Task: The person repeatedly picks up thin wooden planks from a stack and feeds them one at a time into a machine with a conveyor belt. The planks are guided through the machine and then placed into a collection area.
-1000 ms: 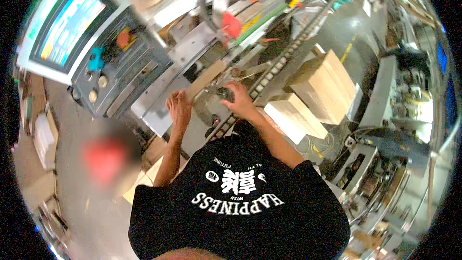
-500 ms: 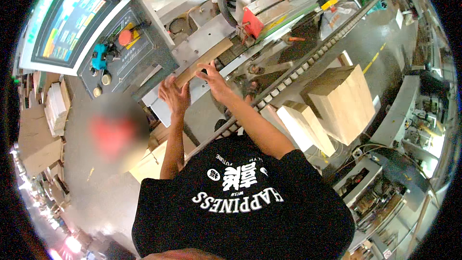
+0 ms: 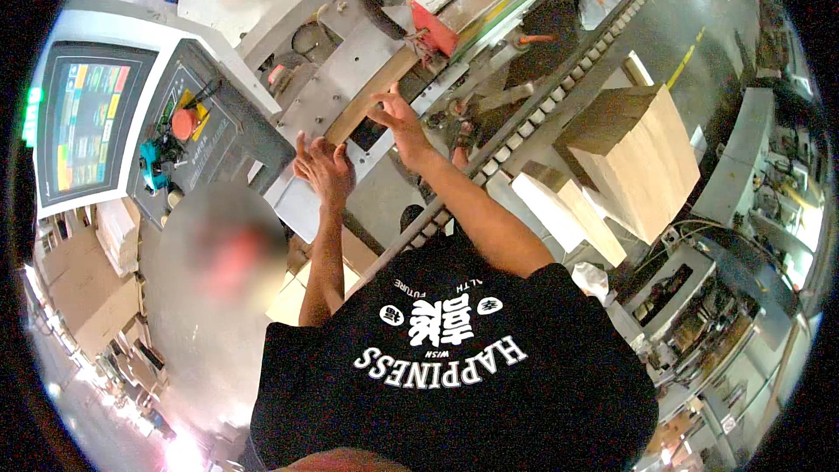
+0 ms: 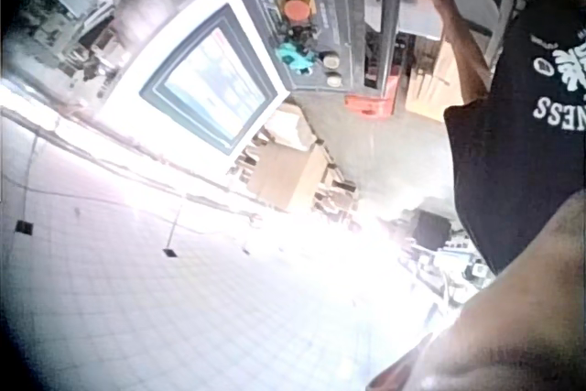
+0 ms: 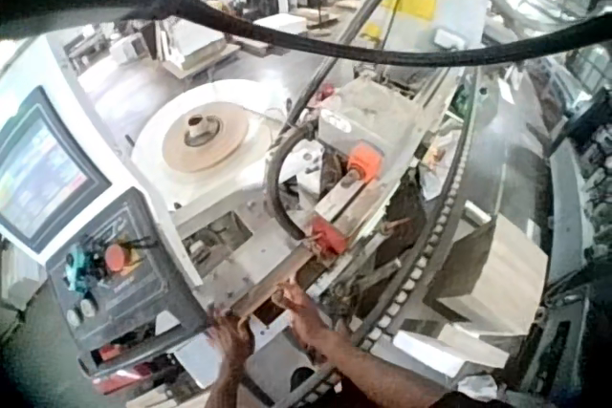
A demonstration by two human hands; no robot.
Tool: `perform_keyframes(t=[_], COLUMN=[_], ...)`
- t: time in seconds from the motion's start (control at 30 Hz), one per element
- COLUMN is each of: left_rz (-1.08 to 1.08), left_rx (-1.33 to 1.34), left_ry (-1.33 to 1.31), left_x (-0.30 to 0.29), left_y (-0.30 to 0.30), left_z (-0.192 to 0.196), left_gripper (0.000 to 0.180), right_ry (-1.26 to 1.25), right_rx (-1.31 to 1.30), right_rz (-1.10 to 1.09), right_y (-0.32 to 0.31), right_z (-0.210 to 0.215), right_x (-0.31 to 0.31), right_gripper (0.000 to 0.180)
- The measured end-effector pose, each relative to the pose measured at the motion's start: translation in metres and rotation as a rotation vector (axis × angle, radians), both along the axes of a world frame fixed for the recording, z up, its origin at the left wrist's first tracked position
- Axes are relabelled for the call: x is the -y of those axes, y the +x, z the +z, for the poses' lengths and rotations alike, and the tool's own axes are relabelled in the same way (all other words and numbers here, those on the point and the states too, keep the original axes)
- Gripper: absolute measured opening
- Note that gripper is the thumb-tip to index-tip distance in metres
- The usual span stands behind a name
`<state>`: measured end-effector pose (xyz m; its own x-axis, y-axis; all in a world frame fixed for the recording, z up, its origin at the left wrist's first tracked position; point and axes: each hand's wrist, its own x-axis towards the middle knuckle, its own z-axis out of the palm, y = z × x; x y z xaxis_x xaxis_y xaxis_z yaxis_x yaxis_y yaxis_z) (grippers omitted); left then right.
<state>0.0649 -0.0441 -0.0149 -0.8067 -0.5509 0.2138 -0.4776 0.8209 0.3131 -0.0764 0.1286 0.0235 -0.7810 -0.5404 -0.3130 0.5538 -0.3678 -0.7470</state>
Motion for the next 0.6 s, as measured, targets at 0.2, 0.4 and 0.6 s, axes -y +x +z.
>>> perform_keyframes(t=[0.2,0.4,0.6], left_rz=[-0.016,-0.05,0.003], left_rx=[-0.033,-0.184,-0.312], left_ry=[0.108,-0.018,0.142], left_x=[-0.032,-0.055,-0.051], left_y=[-0.056,-0.105,-0.115], left_z=[0.026,0.001,0.015], left_gripper=[0.05,0.049,0.051], right_ry=[0.023,0.192,1.12], right_rx=[-0.047,-0.214,-1.039], right_rz=[-0.065,0.182,0.339], right_y=[-0.037,-0.005,0.056], right_z=[-0.004,0.045,0.154], right_x=[-0.02,-0.056,-0.194], right_gripper=[0.045,0.05,0.064])
